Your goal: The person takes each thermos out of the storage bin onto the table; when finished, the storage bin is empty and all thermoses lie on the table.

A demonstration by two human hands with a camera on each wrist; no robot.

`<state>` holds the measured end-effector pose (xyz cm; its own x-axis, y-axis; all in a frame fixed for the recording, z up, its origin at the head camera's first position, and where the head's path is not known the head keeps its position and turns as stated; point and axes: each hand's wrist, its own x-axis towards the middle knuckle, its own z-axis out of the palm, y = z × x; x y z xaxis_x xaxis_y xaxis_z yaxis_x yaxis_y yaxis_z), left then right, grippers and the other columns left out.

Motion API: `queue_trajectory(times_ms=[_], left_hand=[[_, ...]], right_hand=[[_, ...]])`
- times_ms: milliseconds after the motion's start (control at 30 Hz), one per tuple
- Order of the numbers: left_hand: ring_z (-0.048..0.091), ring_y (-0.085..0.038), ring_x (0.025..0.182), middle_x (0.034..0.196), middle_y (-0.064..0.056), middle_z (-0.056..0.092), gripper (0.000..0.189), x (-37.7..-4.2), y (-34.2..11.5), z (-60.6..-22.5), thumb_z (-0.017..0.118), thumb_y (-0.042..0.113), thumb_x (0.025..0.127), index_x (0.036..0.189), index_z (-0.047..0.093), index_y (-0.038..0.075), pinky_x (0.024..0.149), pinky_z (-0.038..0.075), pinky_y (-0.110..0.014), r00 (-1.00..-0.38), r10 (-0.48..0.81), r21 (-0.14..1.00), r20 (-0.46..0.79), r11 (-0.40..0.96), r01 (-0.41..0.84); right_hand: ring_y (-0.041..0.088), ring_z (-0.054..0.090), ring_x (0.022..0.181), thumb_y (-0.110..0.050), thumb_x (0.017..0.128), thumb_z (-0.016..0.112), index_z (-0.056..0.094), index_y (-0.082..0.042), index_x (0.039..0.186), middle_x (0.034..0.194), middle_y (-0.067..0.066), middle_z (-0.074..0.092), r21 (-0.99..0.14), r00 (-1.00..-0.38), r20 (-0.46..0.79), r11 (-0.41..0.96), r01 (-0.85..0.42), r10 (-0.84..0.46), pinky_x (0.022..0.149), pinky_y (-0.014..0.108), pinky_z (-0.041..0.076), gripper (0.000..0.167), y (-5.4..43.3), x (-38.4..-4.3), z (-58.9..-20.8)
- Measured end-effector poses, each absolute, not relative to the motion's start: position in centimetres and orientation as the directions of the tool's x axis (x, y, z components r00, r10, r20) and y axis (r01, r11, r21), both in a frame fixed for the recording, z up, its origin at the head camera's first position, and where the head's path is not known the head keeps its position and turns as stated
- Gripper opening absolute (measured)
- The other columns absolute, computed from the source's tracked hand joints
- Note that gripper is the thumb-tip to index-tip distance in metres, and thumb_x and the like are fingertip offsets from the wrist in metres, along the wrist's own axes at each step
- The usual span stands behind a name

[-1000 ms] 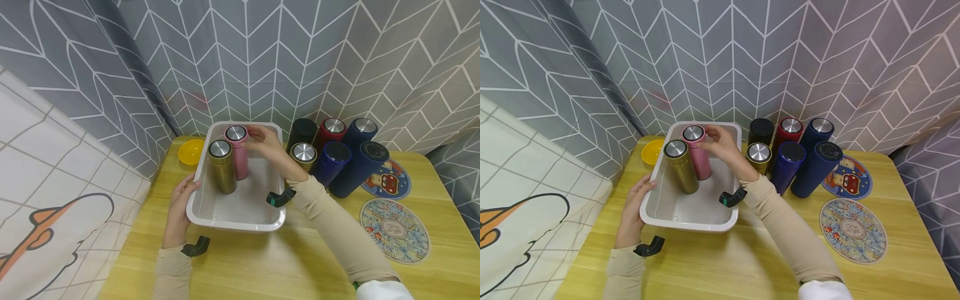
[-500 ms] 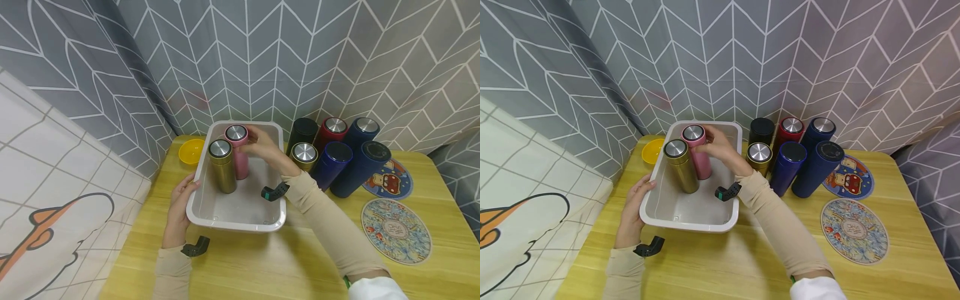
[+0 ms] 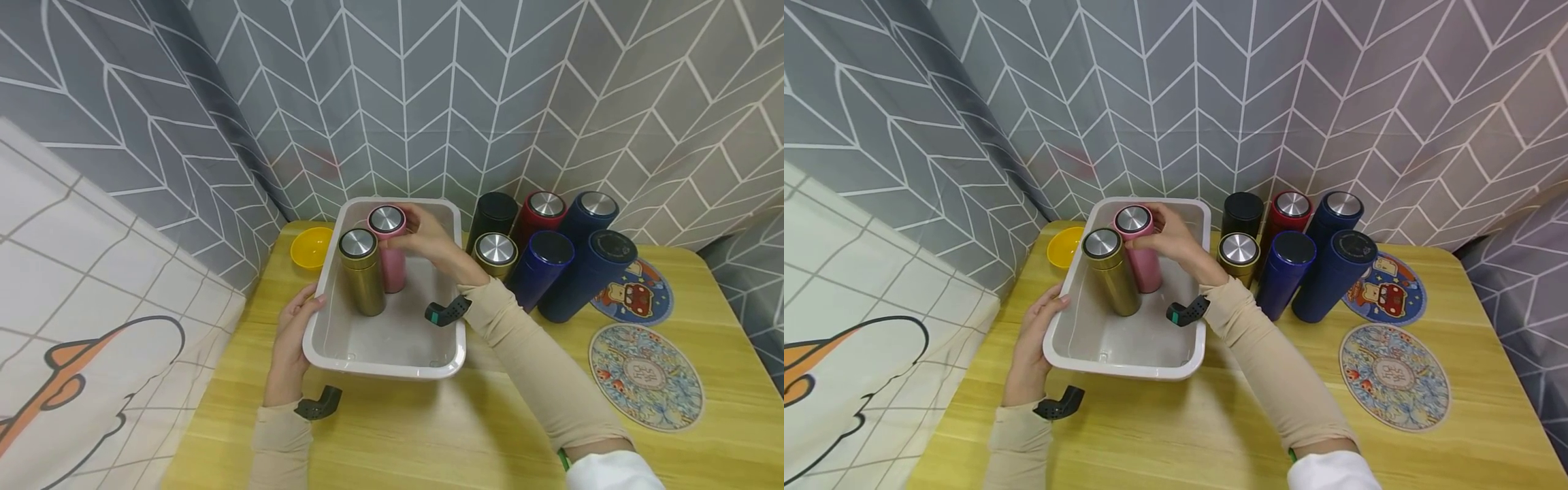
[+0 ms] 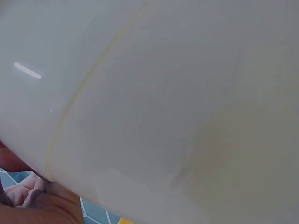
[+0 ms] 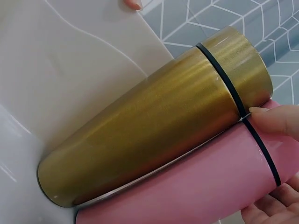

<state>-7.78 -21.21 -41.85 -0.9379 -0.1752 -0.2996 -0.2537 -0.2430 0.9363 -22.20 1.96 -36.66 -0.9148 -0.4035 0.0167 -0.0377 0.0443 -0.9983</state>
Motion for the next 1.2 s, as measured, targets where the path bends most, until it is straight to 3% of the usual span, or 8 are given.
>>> queue_trajectory(times_ms=[167,433,633,900,1200], left_hand=[[0.062,-0.019,0.114,0.108,0.015,0.069,0.046,-7.8,-21.2,-41.8,0.057,0.018,0.099,0.144,0.05,0.012,0.089,0.057,-0.028,-0.936,-0.175,0.935,-0.305,-0.24,-0.26],[0.061,-0.018,0.114,0.109,0.016,0.068,0.046,-7.8,-21.3,-41.9,0.056,0.018,0.099,0.144,0.05,0.013,0.095,0.056,-0.032,-0.936,-0.175,0.938,-0.304,-0.226,-0.263],[0.06,-0.017,0.113,0.109,0.016,0.067,0.046,-7.8,-21.2,-41.7,0.056,0.019,0.099,0.144,0.049,0.013,0.096,0.055,-0.034,-0.935,-0.177,0.938,-0.309,-0.219,-0.269],[0.06,-0.016,0.113,0.109,0.017,0.066,0.046,-7.8,-21.1,-41.7,0.056,0.019,0.099,0.144,0.049,0.013,0.098,0.054,-0.035,-0.934,-0.178,0.938,-0.31,-0.218,-0.27],[0.06,-0.017,0.113,0.108,0.016,0.068,0.046,-7.8,-21.2,-41.9,0.055,0.017,0.098,0.143,0.05,0.012,0.095,0.055,-0.034,-0.937,-0.175,0.936,-0.303,-0.238,-0.258]], right_hand=[[0.03,0.054,0.135,0.004,0.074,0.081,0.044,-0.001,0.142,0.141,0.019,0.057,-0.996,-0.921,0.014,0.078,-0.048,-0.39,0.114,0.04,0.041,0.078,2.0,-22.2,-36.7],[0.024,0.062,0.12,-0.002,0.072,0.085,0.058,-0.008,0.137,0.13,0.013,0.065,-0.982,-0.911,0.063,0.135,-0.128,-0.407,0.106,0.036,0.048,0.07,2.3,-22.1,-36.5],[0.021,0.063,0.116,-0.001,0.07,0.086,0.058,-0.007,0.136,0.13,0.013,0.066,-0.984,-0.919,0.065,0.126,-0.123,-0.388,0.105,0.033,0.049,0.072,2.8,-22.0,-36.4],[0.018,0.066,0.109,-0.012,0.072,0.087,0.06,-0.009,0.134,0.125,0.01,0.068,-0.975,-0.938,0.089,0.165,-0.151,-0.335,0.096,0.029,0.052,0.068,3.7,-21.2,-34.8],[0.021,0.066,0.114,-0.006,0.07,0.088,0.059,-0.007,0.136,0.128,0.012,0.067,-0.961,-0.933,0.212,0.112,-0.253,-0.291,0.103,0.031,0.052,0.072,4.1,-18.9,-31.8]])
